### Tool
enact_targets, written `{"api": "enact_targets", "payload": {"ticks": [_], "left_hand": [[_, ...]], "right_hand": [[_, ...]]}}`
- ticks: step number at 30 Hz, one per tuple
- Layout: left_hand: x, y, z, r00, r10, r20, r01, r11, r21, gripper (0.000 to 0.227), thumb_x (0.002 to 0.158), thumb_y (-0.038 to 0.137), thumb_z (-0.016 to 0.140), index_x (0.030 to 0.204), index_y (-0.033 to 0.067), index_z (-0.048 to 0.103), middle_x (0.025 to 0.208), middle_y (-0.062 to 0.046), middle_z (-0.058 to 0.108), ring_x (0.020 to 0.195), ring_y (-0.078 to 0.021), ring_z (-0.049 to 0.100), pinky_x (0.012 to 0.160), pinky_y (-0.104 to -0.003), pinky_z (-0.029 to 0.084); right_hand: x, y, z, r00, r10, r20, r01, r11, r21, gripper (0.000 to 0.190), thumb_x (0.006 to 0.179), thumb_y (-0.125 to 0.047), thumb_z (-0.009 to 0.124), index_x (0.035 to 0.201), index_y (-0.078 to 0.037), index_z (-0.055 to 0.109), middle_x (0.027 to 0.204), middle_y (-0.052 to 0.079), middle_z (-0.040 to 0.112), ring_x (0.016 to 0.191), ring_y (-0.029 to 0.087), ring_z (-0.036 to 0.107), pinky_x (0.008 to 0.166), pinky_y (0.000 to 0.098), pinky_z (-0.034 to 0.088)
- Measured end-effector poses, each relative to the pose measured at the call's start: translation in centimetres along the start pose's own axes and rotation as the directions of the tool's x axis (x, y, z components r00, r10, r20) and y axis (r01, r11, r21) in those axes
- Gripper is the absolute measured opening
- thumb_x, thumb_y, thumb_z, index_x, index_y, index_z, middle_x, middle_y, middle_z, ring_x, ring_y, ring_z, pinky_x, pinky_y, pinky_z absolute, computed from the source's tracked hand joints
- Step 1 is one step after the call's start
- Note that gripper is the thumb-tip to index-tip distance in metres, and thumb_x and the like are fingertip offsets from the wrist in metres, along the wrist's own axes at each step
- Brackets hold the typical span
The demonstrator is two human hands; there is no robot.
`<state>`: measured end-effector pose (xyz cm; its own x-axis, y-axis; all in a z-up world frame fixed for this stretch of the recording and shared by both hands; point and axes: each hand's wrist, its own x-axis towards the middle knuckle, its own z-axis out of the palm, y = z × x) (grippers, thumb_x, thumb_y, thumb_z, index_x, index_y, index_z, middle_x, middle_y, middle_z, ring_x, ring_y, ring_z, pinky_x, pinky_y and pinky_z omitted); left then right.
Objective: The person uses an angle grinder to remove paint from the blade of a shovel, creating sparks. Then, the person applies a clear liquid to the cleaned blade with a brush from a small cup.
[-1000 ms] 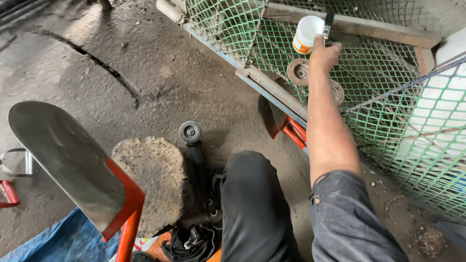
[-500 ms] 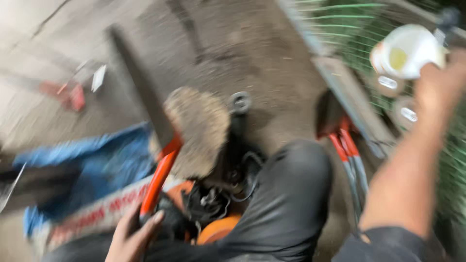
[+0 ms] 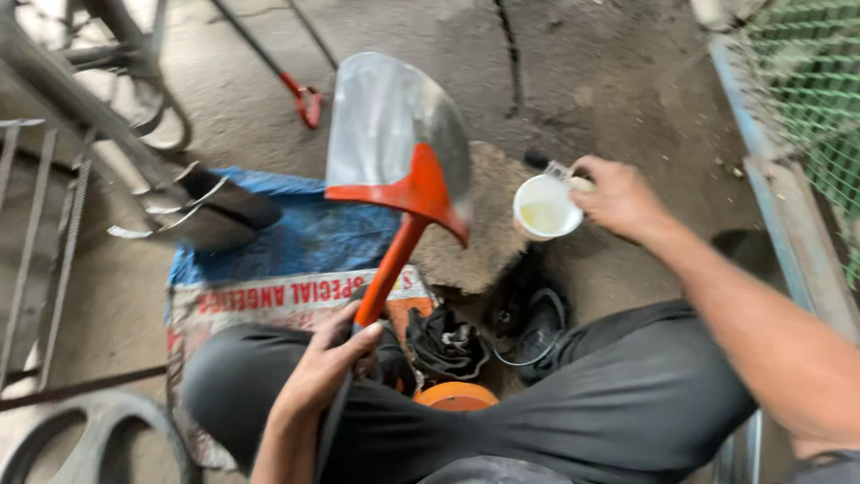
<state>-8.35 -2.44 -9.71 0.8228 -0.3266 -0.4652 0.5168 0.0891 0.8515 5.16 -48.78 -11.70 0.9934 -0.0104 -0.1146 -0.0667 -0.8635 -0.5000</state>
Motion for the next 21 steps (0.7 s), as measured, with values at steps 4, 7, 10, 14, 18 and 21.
{"api": "enact_targets", "payload": {"ticks": [4,7,10,14,18,21], "left_hand": [[-1.0,0.2,-0.4,0.999,-0.051,-0.002,0.051,0.998,-0.028,0.046,0.093,0.025,0.068,0.136,0.0124,0.054,0.07,0.002,0.048,0.053,-0.007,0.044,0.047,-0.023,0.038],[-1.9,0.4,-1.0,0.997,-0.054,0.05,0.061,0.989,-0.134,0.051,0.092,0.023,0.069,0.139,0.0126,0.054,0.069,0.0,0.049,0.05,-0.0078,0.043,0.045,-0.024,0.037],[-2.3,0.4,-1.5,0.997,0.049,0.052,-0.042,0.99,-0.135,0.055,0.091,0.015,0.072,0.142,0.0035,0.055,0.08,-0.002,0.055,0.058,-0.0099,0.051,0.053,-0.025,0.043],[-0.3,0.9,-0.1,0.917,0.386,-0.107,-0.343,0.895,0.285,0.054,0.096,0.017,0.07,0.143,0.0043,0.049,0.1,-0.006,0.065,0.077,-0.0135,0.058,0.065,-0.03,0.05],[3.4,2.3,2.5,0.814,0.567,-0.126,-0.267,0.557,0.786,0.04,0.1,0.025,0.067,0.132,0.006,0.053,0.085,-0.01,0.065,0.073,-0.0209,0.063,0.066,-0.041,0.049],[4.4,2.7,3.1,0.878,0.422,-0.227,-0.111,0.639,0.761,0.032,0.101,0.032,0.063,0.12,0.0075,0.055,0.073,-0.006,0.064,0.064,-0.0178,0.064,0.06,-0.04,0.05]], "right_hand": [[4.6,-0.1,9.1,0.998,-0.002,-0.062,0.004,0.999,0.036,0.035,0.082,-0.025,0.075,0.115,-0.012,0.071,0.1,0.021,0.074,0.095,0.039,0.072,0.083,0.0482,0.057],[6.8,0.2,14.4,0.987,0.008,-0.16,0.013,0.992,0.126,0.037,0.08,-0.024,0.076,0.114,-0.01,0.069,0.103,0.021,0.074,0.098,0.038,0.072,0.086,0.0477,0.057],[6.6,0.4,18.1,0.975,0.078,-0.206,-0.047,0.987,0.153,0.036,0.081,-0.024,0.077,0.113,-0.01,0.07,0.104,0.021,0.074,0.099,0.039,0.071,0.087,0.0486,0.056],[7.1,-1.2,19.5,0.98,0.109,-0.169,-0.079,0.982,0.174,0.036,0.082,-0.024,0.077,0.115,-0.01,0.068,0.105,0.02,0.073,0.099,0.041,0.069,0.084,0.0514,0.054],[7.3,-2.4,18.9,0.98,0.106,-0.169,-0.085,0.988,0.127,0.036,0.083,-0.026,0.079,0.114,-0.01,0.068,0.103,0.021,0.073,0.098,0.041,0.069,0.084,0.0512,0.055],[6.9,-2.1,19.0,0.981,0.109,-0.159,-0.084,0.984,0.157,0.036,0.085,-0.026,0.078,0.115,-0.01,0.067,0.104,0.02,0.073,0.099,0.041,0.069,0.085,0.0512,0.055]]}}
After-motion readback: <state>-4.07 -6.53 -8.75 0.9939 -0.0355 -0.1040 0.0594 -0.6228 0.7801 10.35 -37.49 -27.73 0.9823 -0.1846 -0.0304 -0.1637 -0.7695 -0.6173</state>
